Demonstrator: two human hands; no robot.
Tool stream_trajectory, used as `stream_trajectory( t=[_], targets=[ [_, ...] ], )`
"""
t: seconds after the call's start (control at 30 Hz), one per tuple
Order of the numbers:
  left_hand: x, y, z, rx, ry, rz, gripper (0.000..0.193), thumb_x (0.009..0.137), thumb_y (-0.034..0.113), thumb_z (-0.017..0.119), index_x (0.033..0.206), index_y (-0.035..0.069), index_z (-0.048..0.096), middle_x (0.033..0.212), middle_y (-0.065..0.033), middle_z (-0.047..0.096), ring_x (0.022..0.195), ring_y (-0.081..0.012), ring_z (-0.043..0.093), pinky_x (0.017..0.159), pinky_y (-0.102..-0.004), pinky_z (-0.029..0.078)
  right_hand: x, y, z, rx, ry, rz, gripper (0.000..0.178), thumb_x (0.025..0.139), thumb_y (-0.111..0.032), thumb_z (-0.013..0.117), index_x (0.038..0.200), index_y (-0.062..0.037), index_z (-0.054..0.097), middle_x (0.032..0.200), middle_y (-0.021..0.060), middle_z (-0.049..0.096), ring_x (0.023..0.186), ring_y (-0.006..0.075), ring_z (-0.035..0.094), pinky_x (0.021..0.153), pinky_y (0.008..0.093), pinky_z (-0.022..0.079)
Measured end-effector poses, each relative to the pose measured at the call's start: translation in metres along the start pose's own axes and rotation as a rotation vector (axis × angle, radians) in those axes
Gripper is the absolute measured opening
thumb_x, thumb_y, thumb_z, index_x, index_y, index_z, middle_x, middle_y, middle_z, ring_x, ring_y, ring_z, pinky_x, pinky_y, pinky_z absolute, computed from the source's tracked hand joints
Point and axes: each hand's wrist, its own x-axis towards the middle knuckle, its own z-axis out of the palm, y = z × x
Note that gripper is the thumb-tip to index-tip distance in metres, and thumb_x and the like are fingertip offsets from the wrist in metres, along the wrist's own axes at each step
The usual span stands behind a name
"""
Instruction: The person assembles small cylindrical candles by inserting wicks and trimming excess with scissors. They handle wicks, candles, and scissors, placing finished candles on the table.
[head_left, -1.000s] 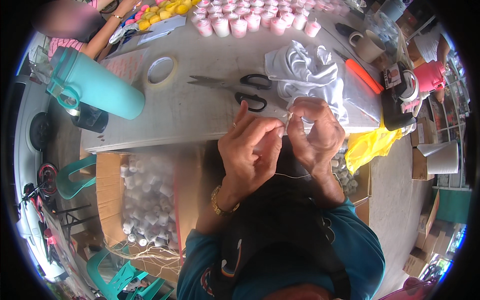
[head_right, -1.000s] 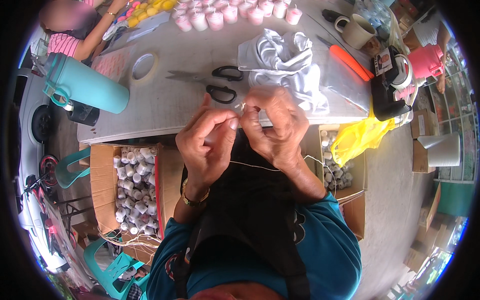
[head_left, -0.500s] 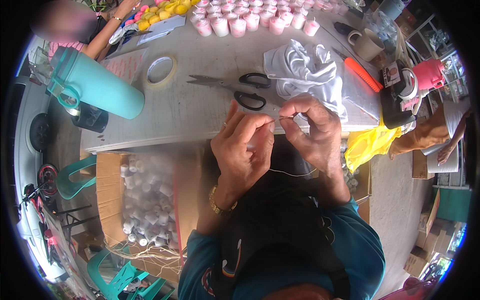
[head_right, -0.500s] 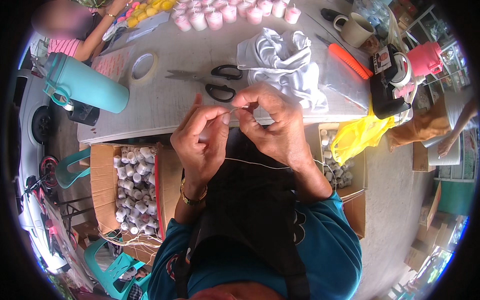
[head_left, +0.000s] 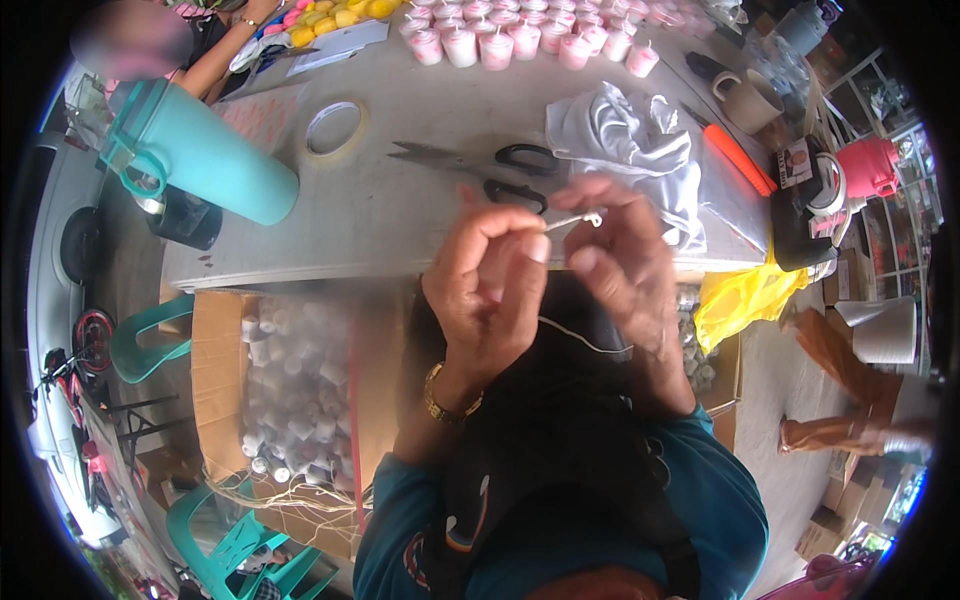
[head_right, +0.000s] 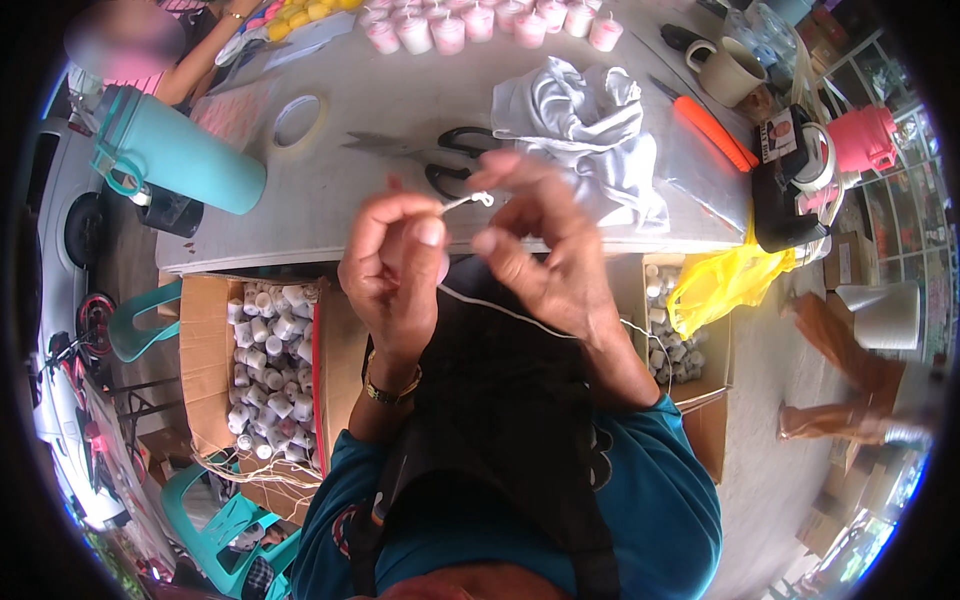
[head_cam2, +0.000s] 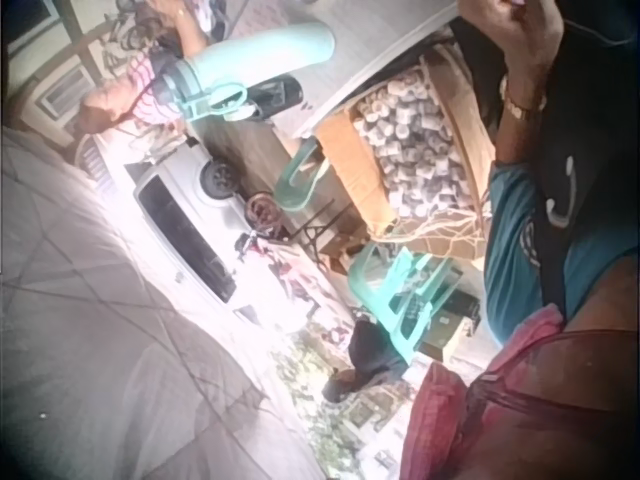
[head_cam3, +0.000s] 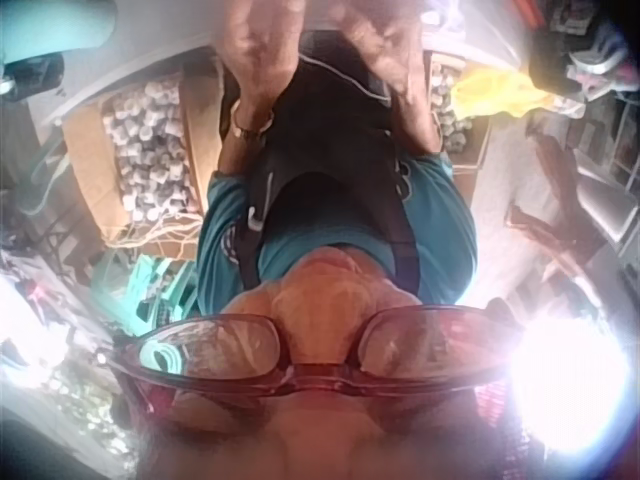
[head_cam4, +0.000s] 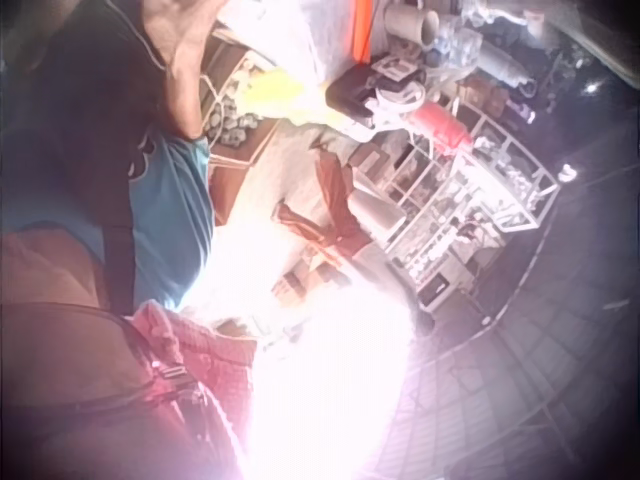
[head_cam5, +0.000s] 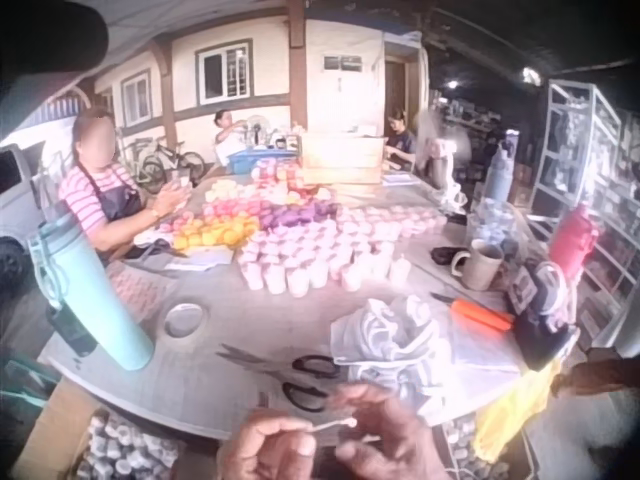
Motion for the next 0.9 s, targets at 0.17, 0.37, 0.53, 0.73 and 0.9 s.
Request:
stream_trajectory(
  t=[0.17, 0.37, 0.53, 0.73, 0.9],
  targets=[
    [0.002, -0.001, 0.008, -0.385, -0.152, 0.079, 0.072, 0.081, 0.004, 0.064, 0.142, 0.001, 0.026, 0.117, -0.0171, 0.053, 0.099, -0.0195, 0.056, 0.088, -0.0321, 0.046, -0.010, 0.013, 0.004, -0.254, -0.253, -0.031, 0.027, 0.091, -0.006, 0.063, 0.118, -0.0041, 0.063, 0.077, 0.0018, 0.060, 0.067, 0.0083, 0.055, 0.060, 0.0259, 0.046],
    [0.004, 0.000, -0.002, -0.675, -0.296, -0.378, 0.091, 0.079, 0.006, 0.071, 0.150, 0.004, 0.013, 0.116, -0.0218, 0.061, 0.099, -0.0245, 0.063, 0.087, -0.0343, 0.052, -0.015, 0.017, -0.008, -0.181, -0.282, 0.056, 0.024, 0.096, -0.017, 0.059, 0.116, -0.0039, 0.064, 0.072, 0.0032, 0.059, 0.060, 0.0101, 0.051, 0.054, 0.0232, 0.042],
    [0.004, 0.001, -0.009, -0.700, -0.135, -0.343, 0.088, 0.079, -0.001, 0.071, 0.150, 0.008, 0.019, 0.116, -0.0172, 0.061, 0.098, -0.0196, 0.063, 0.087, -0.0337, 0.052, -0.004, 0.017, -0.024, 0.403, -0.277, -0.198, 0.030, 0.096, -0.031, 0.055, 0.102, -0.0041, 0.067, 0.096, 0.0151, 0.062, 0.075, 0.0202, 0.056, 0.065, 0.0309, 0.047],
    [-0.006, 0.002, -0.002, -0.343, -0.251, -0.398, 0.060, 0.073, -0.007, 0.075, 0.127, 0.007, 0.050, 0.106, -0.0047, 0.060, 0.099, -0.0129, 0.060, 0.085, -0.0279, 0.053, -0.007, 0.027, -0.011, 0.855, -0.141, -0.094, 0.026, 0.098, -0.030, 0.052, 0.106, -0.0068, 0.062, 0.108, 0.0105, 0.054, 0.109, 0.0312, 0.051, 0.087, 0.0444, 0.047],
    [-0.016, 0.008, 0.002, -0.469, -0.200, -0.397, 0.044, 0.068, 0.004, 0.083, 0.106, 0.008, 0.061, 0.092, 0.0018, 0.060, 0.085, -0.0070, 0.056, 0.077, -0.0231, 0.047, -0.008, 0.028, 0.001, 1.136, -0.124, -0.118, 0.023, 0.100, -0.025, 0.048, 0.114, -0.0082, 0.054, 0.082, 0.0013, 0.045, 0.076, 0.0164, 0.047, 0.077, 0.0352, 0.044]
  ],
)
